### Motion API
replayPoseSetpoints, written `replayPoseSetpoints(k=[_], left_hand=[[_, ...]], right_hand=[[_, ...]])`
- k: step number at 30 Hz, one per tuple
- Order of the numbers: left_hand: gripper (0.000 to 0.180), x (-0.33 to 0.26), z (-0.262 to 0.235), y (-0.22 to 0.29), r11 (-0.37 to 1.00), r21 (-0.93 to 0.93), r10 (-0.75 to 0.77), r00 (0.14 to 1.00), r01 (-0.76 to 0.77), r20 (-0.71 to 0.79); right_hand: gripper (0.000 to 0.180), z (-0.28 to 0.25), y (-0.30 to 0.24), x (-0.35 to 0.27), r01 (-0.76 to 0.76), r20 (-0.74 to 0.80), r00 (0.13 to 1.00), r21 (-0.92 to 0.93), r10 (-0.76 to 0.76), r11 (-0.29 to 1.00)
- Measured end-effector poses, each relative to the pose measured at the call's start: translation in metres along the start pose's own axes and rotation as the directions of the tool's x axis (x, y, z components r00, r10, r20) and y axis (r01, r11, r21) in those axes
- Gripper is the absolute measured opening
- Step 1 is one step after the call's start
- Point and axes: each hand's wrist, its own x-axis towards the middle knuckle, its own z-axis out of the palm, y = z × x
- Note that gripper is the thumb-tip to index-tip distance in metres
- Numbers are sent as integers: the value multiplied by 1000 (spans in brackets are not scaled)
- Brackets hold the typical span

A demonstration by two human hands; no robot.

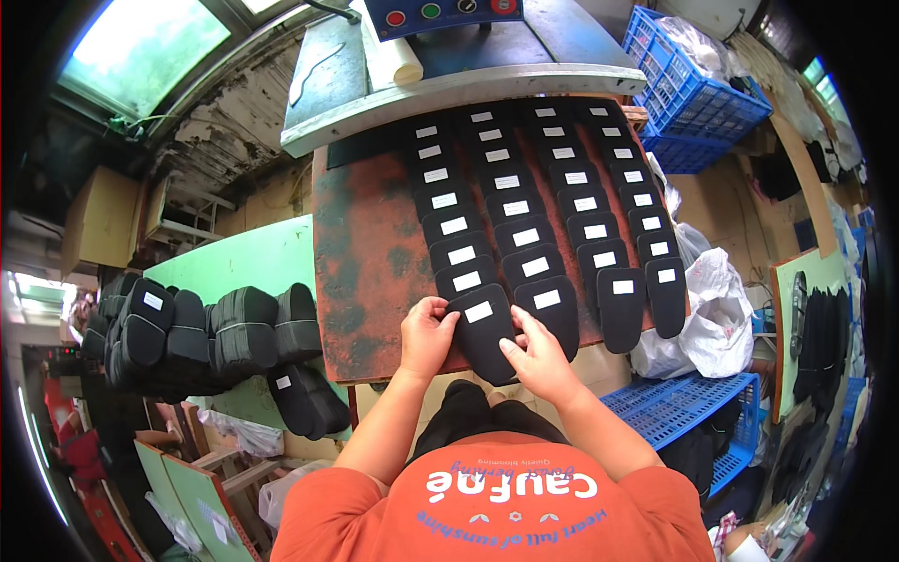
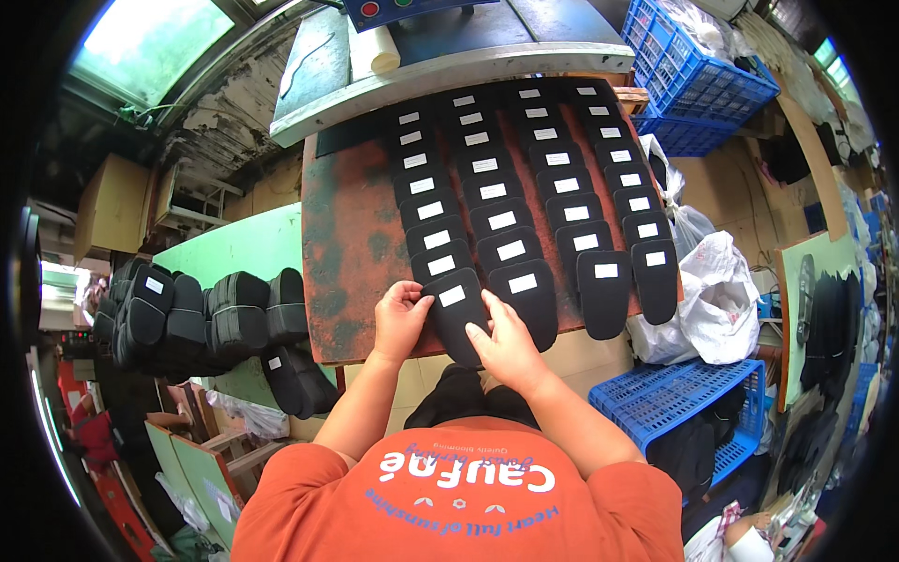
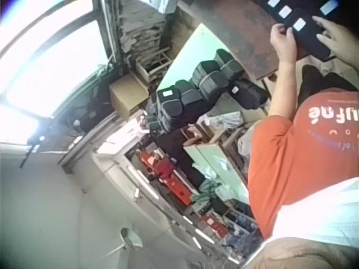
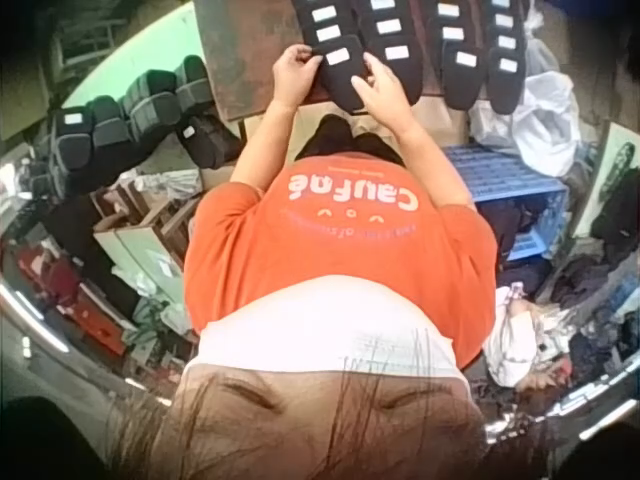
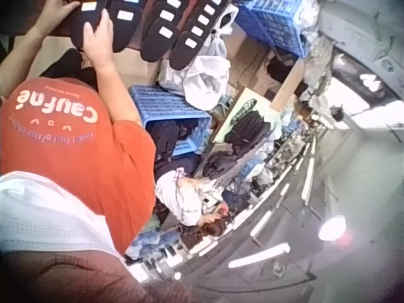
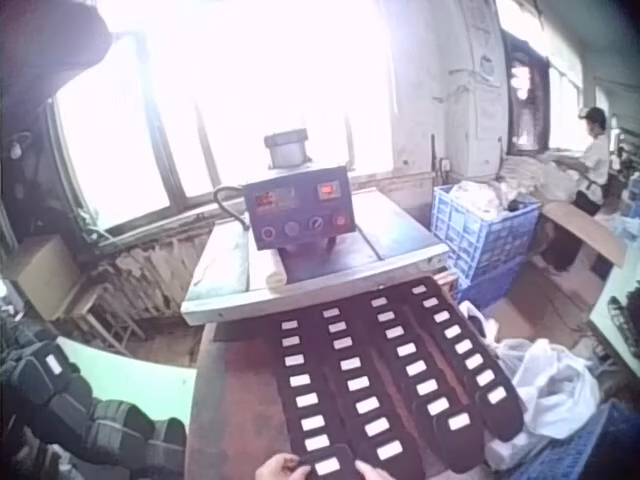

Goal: Operating a heat-press machine to apply labels or designs to shoe components and stacking the finished parts.

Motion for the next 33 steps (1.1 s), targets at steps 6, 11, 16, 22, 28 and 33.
replayPoseSetpoints(k=[6,11,16,22,28,33], left_hand=[[20,-2,-7,22,969,-159,-173,980,188,102],[23,-4,-12,26,984,-12,-174,975,177,140],[24,-5,-18,31,983,63,-182,974,174,136],[37,-2,-26,60,836,418,329,934,-356,138],[62,18,-24,65,698,523,380,872,-489,307],[71,76,-12,82,790,573,-19,927,-216,375]], right_hand=[[57,-5,-6,-7,-28,83,995,-207,46,978],[53,-1,6,-10,106,75,993,-320,-87,942],[49,2,-7,-18,219,97,975,-594,-202,774],[39,-1,-23,-18,243,69,964,-621,-257,745],[37,0,-28,-9,229,29,964,-589,-263,775],[35,1,-33,0,254,41,957,-601,-289,758]])
